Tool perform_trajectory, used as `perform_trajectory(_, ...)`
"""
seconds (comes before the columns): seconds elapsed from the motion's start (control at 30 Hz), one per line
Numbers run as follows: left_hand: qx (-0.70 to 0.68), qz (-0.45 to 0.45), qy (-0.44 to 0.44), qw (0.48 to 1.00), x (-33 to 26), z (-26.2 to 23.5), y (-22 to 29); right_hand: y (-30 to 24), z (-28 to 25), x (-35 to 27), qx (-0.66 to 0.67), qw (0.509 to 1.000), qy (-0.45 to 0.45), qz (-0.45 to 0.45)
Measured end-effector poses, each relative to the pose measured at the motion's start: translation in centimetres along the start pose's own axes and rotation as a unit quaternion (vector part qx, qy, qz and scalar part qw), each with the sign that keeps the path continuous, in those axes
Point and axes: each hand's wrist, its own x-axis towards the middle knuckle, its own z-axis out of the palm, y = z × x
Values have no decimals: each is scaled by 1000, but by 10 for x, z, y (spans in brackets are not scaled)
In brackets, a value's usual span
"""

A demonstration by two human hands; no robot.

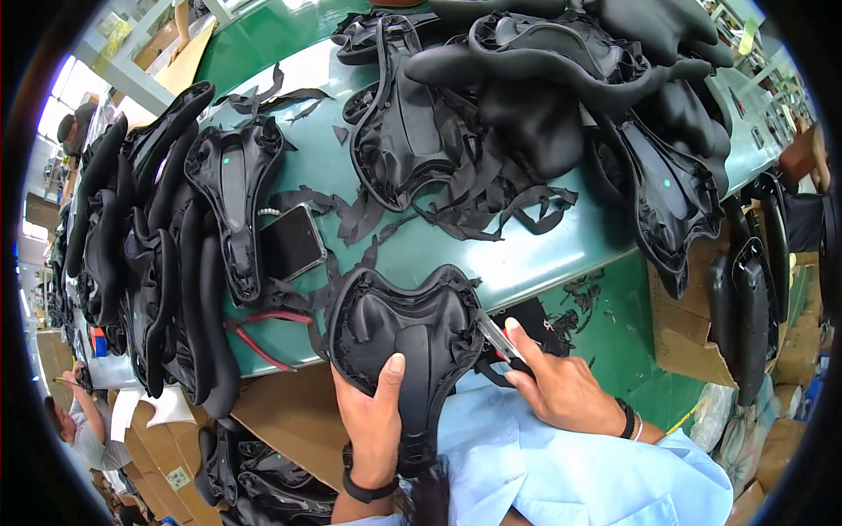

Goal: The person picks up a bicycle seat from a box, trims excess material from the edges using a utility knife, and places it back into the box, repeating the process with a second seat.

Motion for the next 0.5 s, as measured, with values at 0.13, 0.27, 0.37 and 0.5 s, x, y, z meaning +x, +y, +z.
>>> perform_trajectory(0.13,-18,-8,73,997,-14,2,-1,-5,-17,-14,72,985,-126,98)
perform_trajectory(0.27,4,5,42,999,-14,-2,-2,9,-24,20,207,971,119,-1)
perform_trajectory(0.37,20,19,5,1000,-9,-12,0,17,-6,69,130,962,163,-173)
perform_trajectory(0.5,-17,57,23,998,1,-15,-13,5,0,78,196,962,22,-188)
